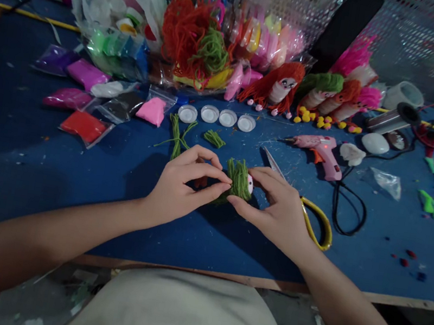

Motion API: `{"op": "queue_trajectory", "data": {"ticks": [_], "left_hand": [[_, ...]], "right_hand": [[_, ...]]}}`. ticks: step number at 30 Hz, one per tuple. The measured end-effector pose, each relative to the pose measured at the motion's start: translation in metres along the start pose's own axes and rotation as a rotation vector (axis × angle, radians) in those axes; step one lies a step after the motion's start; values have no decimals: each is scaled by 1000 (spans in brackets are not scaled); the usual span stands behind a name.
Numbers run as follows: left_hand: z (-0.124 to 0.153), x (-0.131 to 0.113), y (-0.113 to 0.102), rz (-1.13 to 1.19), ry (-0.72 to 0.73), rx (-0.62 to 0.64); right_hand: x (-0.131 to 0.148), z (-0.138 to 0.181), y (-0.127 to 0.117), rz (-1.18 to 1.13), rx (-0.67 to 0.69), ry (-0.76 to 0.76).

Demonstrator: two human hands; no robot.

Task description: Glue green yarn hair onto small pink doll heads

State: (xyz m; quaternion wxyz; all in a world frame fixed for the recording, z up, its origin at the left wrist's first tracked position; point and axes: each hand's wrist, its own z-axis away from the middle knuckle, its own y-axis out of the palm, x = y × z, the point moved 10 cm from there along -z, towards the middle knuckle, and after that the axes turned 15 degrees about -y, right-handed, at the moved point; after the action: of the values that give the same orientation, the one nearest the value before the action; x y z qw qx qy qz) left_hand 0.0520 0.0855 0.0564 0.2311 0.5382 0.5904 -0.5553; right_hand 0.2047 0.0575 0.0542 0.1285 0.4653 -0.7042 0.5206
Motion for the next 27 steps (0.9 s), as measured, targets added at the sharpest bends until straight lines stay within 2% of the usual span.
{"op": "queue_trajectory", "data": {"ticks": [8, 12, 18, 23, 27], "left_hand": [[3, -7, 3, -92, 77, -7], [8, -16, 3, -163, 168, -39], [15, -21, 10, -248, 273, 6], [13, -22, 1, -217, 237, -49], [11, -21, 0, -175, 216, -35]], "right_hand": [[-1, 2, 4, 27, 7, -4], [-5, 2, 1, 8, -18, 46], [-13, 4, -1, -85, -47, 117], [-18, 6, -2, -134, -70, 165], [-22, 7, 0, -185, -79, 200]]}}
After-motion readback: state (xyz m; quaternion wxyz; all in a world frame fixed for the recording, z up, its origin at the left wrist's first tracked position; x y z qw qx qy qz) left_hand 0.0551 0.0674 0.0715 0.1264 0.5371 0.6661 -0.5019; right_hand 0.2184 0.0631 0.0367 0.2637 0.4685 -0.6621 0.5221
